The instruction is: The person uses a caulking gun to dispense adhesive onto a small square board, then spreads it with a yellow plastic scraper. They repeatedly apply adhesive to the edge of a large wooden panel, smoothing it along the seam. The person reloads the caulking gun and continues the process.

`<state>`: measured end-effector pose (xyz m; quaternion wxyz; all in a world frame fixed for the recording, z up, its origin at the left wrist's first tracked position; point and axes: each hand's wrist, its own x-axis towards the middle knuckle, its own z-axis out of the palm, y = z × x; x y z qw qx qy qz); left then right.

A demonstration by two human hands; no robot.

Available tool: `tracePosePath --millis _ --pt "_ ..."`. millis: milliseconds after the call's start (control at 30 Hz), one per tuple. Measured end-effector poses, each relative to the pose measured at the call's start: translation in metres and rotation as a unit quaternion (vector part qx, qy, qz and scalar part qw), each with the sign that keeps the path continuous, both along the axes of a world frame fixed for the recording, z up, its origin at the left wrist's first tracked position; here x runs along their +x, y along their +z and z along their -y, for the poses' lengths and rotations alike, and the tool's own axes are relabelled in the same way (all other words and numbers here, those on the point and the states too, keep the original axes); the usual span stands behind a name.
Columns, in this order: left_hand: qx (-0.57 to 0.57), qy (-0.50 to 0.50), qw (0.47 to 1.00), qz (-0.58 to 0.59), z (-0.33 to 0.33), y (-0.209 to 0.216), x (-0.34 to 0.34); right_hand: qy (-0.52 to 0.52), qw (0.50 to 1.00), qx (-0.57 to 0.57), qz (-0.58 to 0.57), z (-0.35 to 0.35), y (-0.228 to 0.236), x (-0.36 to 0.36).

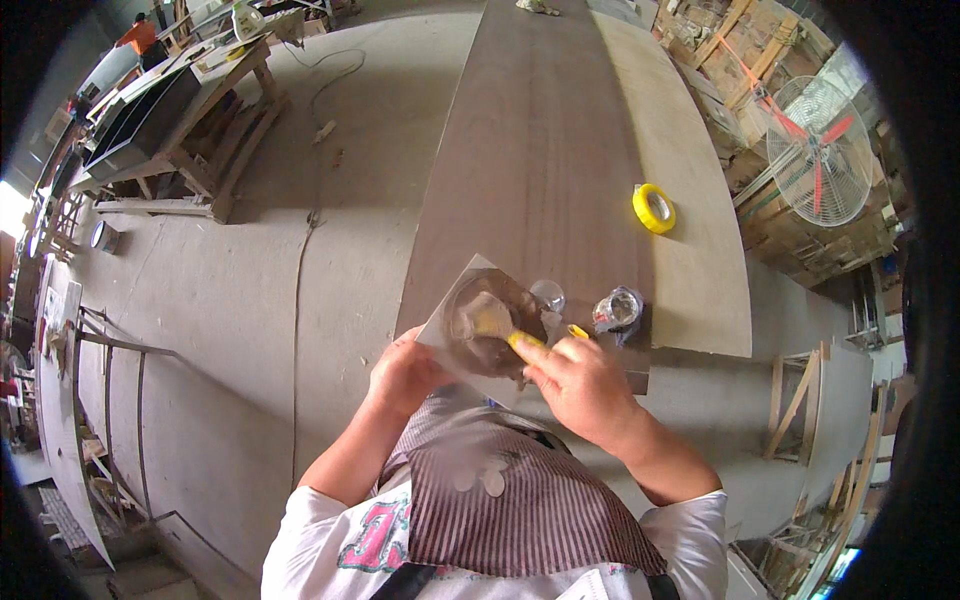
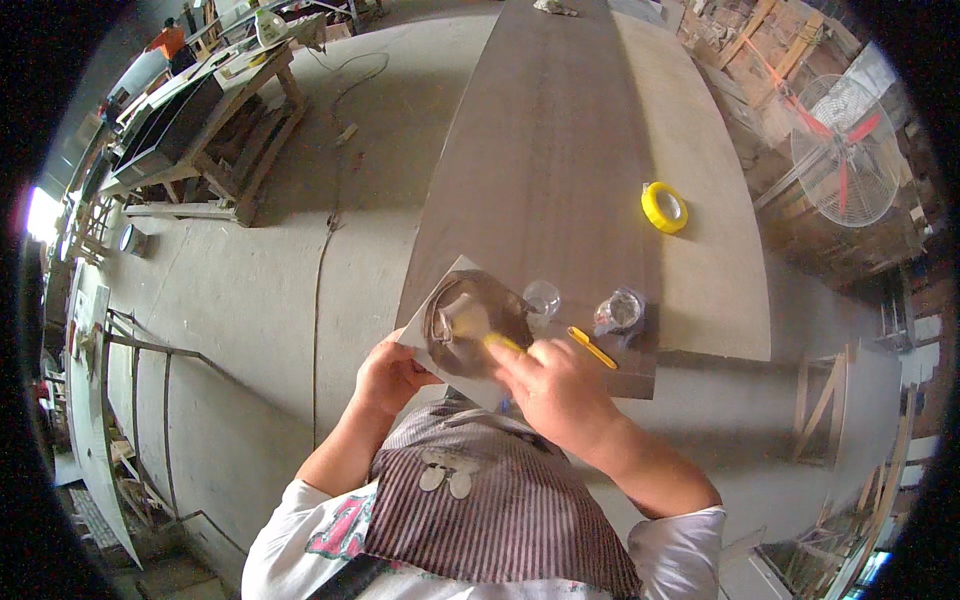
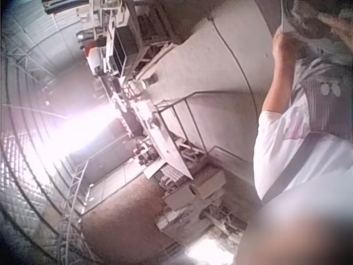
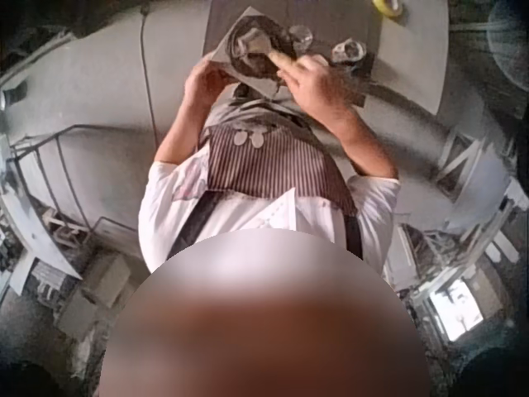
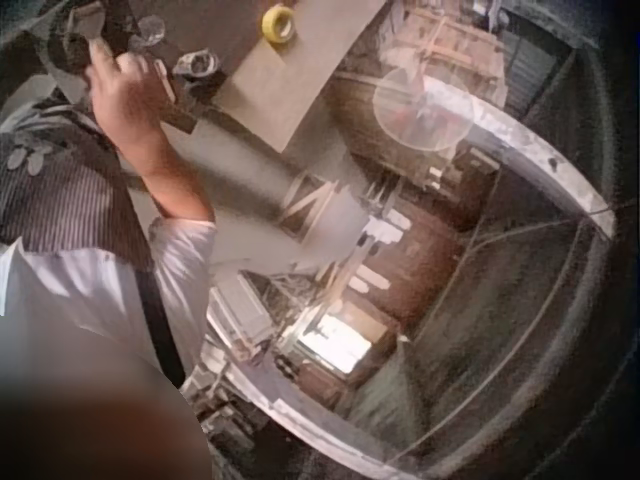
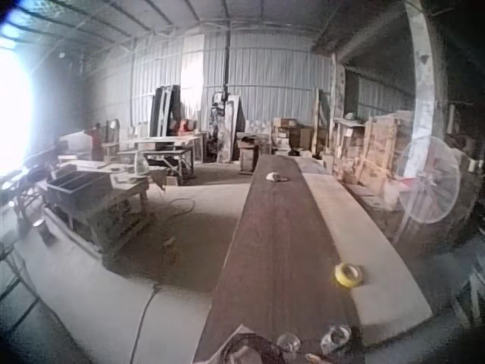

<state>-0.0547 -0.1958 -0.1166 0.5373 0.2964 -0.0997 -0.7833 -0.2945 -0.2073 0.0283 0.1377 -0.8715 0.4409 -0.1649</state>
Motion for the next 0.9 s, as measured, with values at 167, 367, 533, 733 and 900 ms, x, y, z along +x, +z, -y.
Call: tracePosePath --millis 167,367,533,733,900 --pt "0.002 -0.011 1.0 -0.002 -0.011 -0.014 -0.004 0.007 0.994 -0.067 0.088 -0.003 -0.011 -0.016" --pt "-0.006 -0.032 0.998 0.051 -0.019 -0.014 -0.016 0.021 0.989 -0.065 0.133 -0.009 -0.005 -0.018" --pt "0.059 -0.043 0.997 0.006 -0.024 -0.003 -0.02 -0.005 0.998 0.043 0.037 -0.015 -0.019 -0.04" --pt "0.058 -0.035 0.997 -0.032 -0.028 -0.01 -0.027 -0.212 0.924 0.214 0.234 -0.016 -0.038 -0.068" --pt "0.053 -0.027 0.998 -0.03 -0.033 -0.012 -0.026 -0.321 0.798 0.355 0.367 -0.016 -0.068 -0.088"
